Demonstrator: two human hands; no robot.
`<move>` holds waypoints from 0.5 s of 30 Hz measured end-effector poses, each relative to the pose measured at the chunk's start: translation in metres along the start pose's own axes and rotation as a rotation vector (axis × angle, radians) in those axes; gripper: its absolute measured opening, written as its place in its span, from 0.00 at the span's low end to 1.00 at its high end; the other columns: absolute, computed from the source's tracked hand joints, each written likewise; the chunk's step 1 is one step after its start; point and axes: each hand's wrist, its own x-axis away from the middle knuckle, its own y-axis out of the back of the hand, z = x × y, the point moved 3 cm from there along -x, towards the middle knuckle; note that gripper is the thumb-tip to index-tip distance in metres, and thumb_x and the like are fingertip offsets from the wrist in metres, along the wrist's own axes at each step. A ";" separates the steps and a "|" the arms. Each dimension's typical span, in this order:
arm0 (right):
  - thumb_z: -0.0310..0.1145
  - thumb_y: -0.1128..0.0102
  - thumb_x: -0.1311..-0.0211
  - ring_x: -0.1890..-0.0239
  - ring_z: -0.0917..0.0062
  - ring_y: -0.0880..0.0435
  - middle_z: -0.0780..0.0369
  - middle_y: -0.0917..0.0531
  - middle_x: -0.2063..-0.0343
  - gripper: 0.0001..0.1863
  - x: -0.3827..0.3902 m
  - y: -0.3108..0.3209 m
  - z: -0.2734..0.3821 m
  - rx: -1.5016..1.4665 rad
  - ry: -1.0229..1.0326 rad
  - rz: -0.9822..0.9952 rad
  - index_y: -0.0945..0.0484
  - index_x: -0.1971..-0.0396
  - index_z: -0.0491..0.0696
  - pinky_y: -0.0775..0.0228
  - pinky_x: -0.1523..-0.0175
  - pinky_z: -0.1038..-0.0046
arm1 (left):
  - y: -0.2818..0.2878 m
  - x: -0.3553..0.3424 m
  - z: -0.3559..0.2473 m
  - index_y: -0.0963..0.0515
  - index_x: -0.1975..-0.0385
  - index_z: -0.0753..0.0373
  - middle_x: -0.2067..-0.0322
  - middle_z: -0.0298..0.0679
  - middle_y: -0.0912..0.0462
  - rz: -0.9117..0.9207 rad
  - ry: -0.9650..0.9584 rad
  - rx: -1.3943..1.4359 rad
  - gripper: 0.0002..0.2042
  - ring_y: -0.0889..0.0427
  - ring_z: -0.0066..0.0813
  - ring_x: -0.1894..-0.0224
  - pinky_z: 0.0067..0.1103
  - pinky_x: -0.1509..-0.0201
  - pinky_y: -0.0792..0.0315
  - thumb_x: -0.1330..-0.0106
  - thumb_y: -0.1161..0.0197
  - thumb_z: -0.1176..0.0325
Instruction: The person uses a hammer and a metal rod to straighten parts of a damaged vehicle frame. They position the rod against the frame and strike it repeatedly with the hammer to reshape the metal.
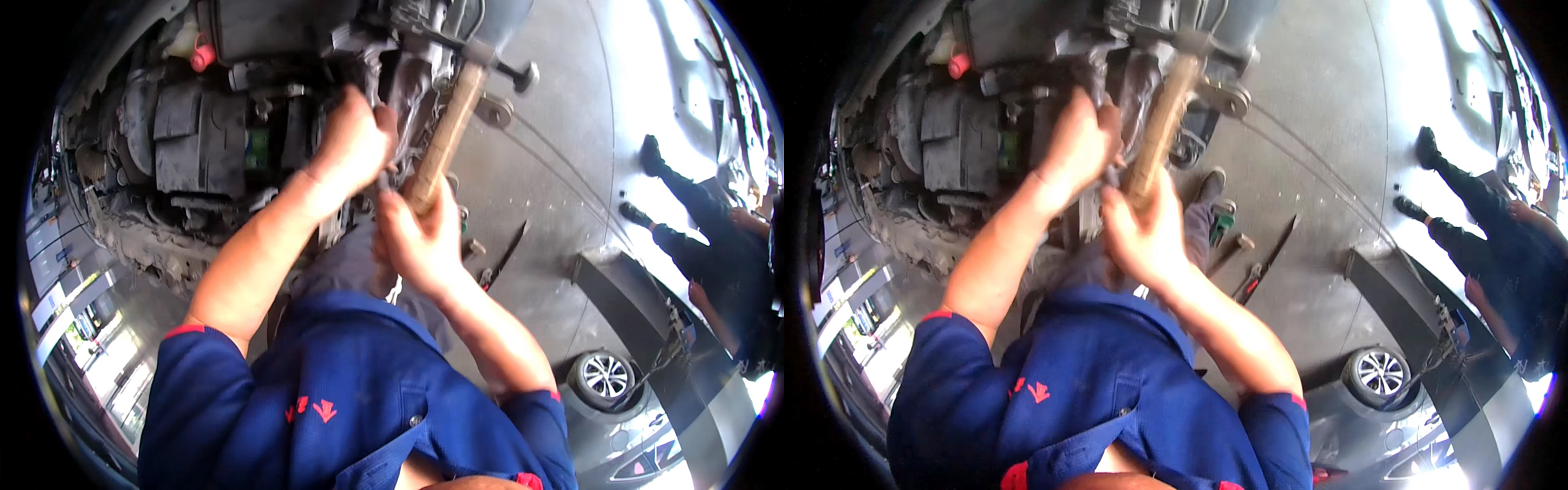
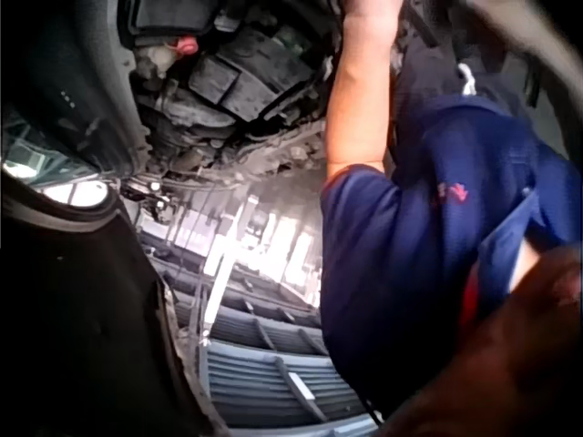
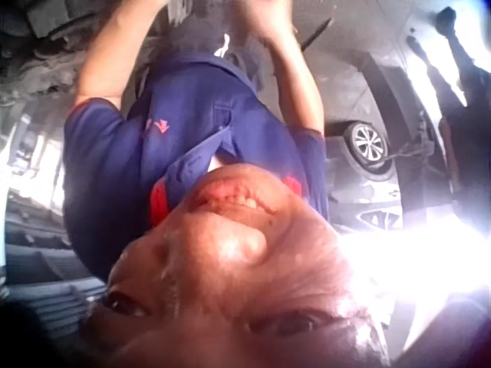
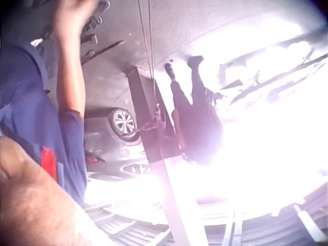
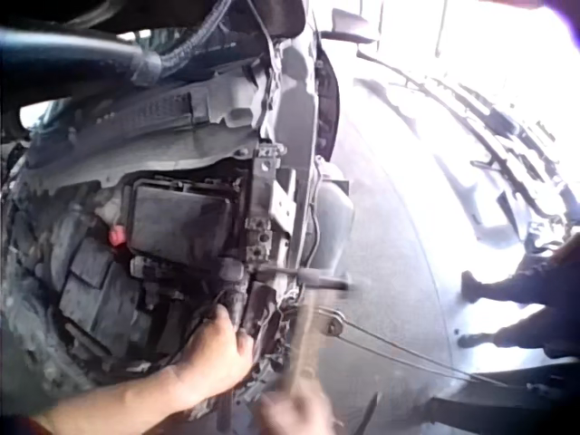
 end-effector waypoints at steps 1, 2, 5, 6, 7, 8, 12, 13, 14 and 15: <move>0.33 0.39 0.29 0.75 0.81 0.23 0.67 0.24 0.74 0.13 -0.005 0.004 0.010 0.045 -0.075 0.103 0.30 0.51 0.46 0.29 0.72 0.75 | 0.009 -0.003 -0.023 0.31 0.60 0.79 0.75 0.63 0.18 -0.063 -0.173 -0.272 0.17 0.15 0.63 0.68 0.46 0.65 0.19 0.33 0.44 0.66; 0.31 0.37 0.30 0.75 0.82 0.23 0.67 0.23 0.72 0.18 0.008 0.013 0.014 0.094 -0.194 0.191 0.31 0.46 0.45 0.29 0.72 0.76 | 0.001 0.007 -0.024 0.31 0.59 0.80 0.75 0.63 0.18 -0.106 -0.216 -0.332 0.17 0.15 0.63 0.68 0.46 0.66 0.19 0.34 0.43 0.66; 0.32 0.37 0.29 0.84 0.85 0.29 0.67 0.25 0.76 0.15 0.000 0.049 0.015 -0.029 -0.098 0.249 0.31 0.50 0.47 0.34 0.81 0.78 | 0.012 0.007 -0.008 0.33 0.58 0.79 0.76 0.65 0.19 -0.136 -0.262 -0.280 0.18 0.16 0.65 0.71 0.47 0.66 0.19 0.34 0.43 0.67; 0.32 0.40 0.27 0.85 0.86 0.32 0.69 0.28 0.79 0.08 0.006 0.061 0.016 -0.055 0.019 0.146 0.31 0.58 0.49 0.38 0.81 0.79 | 0.009 0.005 -0.011 0.34 0.59 0.78 0.77 0.64 0.20 -0.055 -0.164 -0.257 0.17 0.16 0.65 0.72 0.46 0.67 0.19 0.34 0.43 0.67; 0.33 0.41 0.26 0.85 0.86 0.32 0.69 0.29 0.79 0.08 0.003 0.074 0.008 -0.127 0.063 0.001 0.32 0.61 0.50 0.38 0.81 0.80 | 0.006 0.003 -0.008 0.33 0.57 0.78 0.77 0.62 0.19 -0.062 -0.150 -0.231 0.16 0.16 0.61 0.76 0.43 0.69 0.20 0.32 0.43 0.67; 0.34 0.41 0.26 0.85 0.87 0.33 0.70 0.29 0.80 0.09 0.001 0.084 0.003 -0.200 0.106 -0.142 0.32 0.63 0.50 0.38 0.80 0.80 | 0.002 0.004 -0.005 0.32 0.56 0.77 0.77 0.60 0.18 -0.070 -0.135 -0.204 0.15 0.16 0.56 0.80 0.40 0.72 0.20 0.30 0.44 0.68; 0.36 0.44 0.25 0.84 0.84 0.31 0.68 0.28 0.78 0.09 -0.003 0.056 -0.008 -0.298 0.106 -0.217 0.30 0.65 0.49 0.37 0.78 0.78 | 0.001 0.011 -0.020 0.31 0.58 0.78 0.75 0.63 0.19 -0.090 -0.213 -0.308 0.16 0.16 0.66 0.70 0.45 0.66 0.21 0.31 0.44 0.66; 0.35 0.43 0.26 0.84 0.83 0.31 0.68 0.27 0.78 0.08 -0.002 0.047 -0.008 -0.200 0.079 -0.136 0.31 0.62 0.48 0.36 0.79 0.77 | 0.005 0.007 -0.019 0.31 0.59 0.78 0.75 0.63 0.18 -0.048 -0.154 -0.265 0.16 0.15 0.64 0.70 0.45 0.65 0.20 0.32 0.43 0.67; 0.33 0.41 0.27 0.84 0.83 0.30 0.67 0.26 0.78 0.09 -0.002 0.040 -0.008 -0.102 0.051 -0.056 0.31 0.58 0.47 0.35 0.79 0.77 | 0.009 0.000 -0.021 0.30 0.60 0.78 0.75 0.63 0.18 -0.005 -0.095 -0.222 0.16 0.15 0.63 0.69 0.44 0.65 0.19 0.33 0.42 0.67; 0.32 0.40 0.29 0.85 0.82 0.29 0.67 0.26 0.78 0.11 -0.006 0.030 -0.006 -0.009 0.029 0.042 0.31 0.55 0.47 0.35 0.80 0.76 | 0.010 -0.009 -0.023 0.29 0.61 0.77 0.74 0.65 0.18 -0.089 -0.198 -0.314 0.15 0.15 0.63 0.69 0.44 0.64 0.18 0.33 0.42 0.66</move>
